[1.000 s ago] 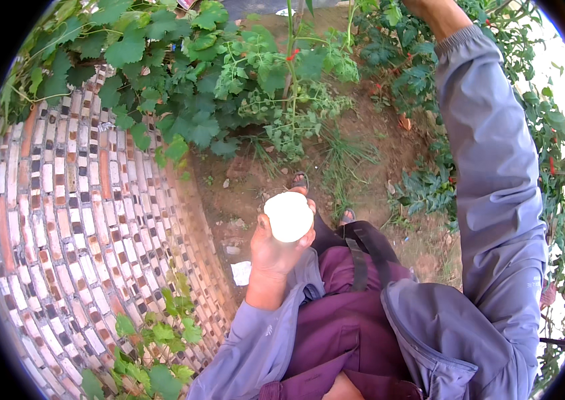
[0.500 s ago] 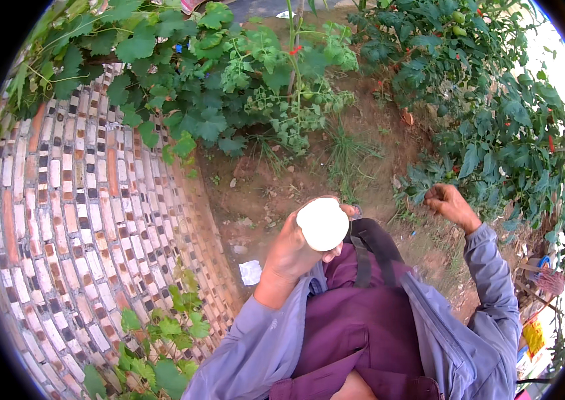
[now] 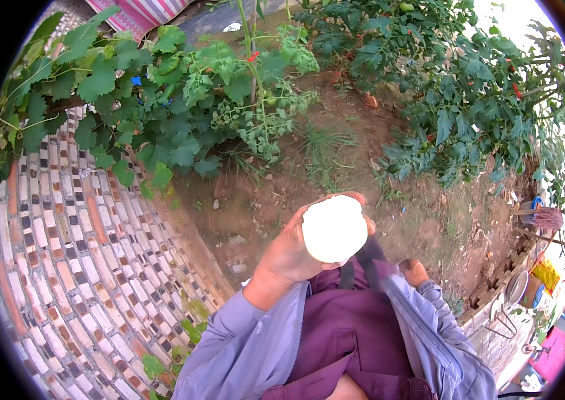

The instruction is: The person holds a white object in the left hand while tending to tomato plants in a garden. They use their right hand to prune leaves and tie the plant stems to a support structure using a white string.

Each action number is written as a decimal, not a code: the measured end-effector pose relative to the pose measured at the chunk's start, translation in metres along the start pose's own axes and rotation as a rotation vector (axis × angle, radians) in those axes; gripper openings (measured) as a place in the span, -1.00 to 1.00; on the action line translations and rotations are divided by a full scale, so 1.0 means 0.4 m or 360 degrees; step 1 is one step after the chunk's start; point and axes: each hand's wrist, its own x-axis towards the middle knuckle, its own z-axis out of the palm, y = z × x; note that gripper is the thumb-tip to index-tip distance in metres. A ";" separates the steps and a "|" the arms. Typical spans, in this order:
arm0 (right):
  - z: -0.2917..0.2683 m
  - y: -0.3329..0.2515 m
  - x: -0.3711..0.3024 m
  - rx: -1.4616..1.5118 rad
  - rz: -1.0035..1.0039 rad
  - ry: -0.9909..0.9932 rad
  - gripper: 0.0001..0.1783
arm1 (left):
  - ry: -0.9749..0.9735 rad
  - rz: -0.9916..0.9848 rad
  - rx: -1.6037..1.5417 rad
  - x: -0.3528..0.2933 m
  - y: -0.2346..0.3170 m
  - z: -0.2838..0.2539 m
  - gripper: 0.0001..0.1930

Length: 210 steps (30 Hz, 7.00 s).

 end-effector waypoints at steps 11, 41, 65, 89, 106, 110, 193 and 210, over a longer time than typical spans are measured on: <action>0.236 0.092 -0.141 0.0391 0.0163 0.0301 -0.67 | -0.0109 -0.0493 0.0539 0.001 0.063 0.119 0.13; 0.249 -0.062 -0.132 0.0353 0.0395 0.0382 -0.75 | -0.1189 -0.0312 0.0168 -0.009 0.019 0.240 -0.17; 0.340 0.031 -0.112 0.0271 0.0374 0.0402 -0.66 | -0.1422 -0.0025 0.0258 0.035 -0.018 0.279 -0.34; 0.424 -0.066 -0.199 0.0605 0.0700 0.0476 -0.65 | -0.1026 -0.0834 0.0342 0.063 0.002 0.148 -0.15; 0.597 0.068 -0.323 0.0797 0.0974 0.0619 -0.58 | 0.0075 -0.0703 0.0695 0.006 -0.110 0.019 -0.21; 0.558 0.134 -0.322 0.0953 0.0872 0.0692 -0.57 | -0.0023 -0.0945 0.0651 0.068 -0.210 0.036 -0.11; -0.057 1.267 -0.603 0.2374 0.1518 0.1109 -0.72 | -0.0253 -0.1818 0.0435 0.746 -1.728 0.363 -0.16; -0.033 1.269 -0.648 0.2555 0.1516 0.1181 -0.67 | -0.0456 -0.1848 0.0520 0.781 -1.793 0.379 -0.15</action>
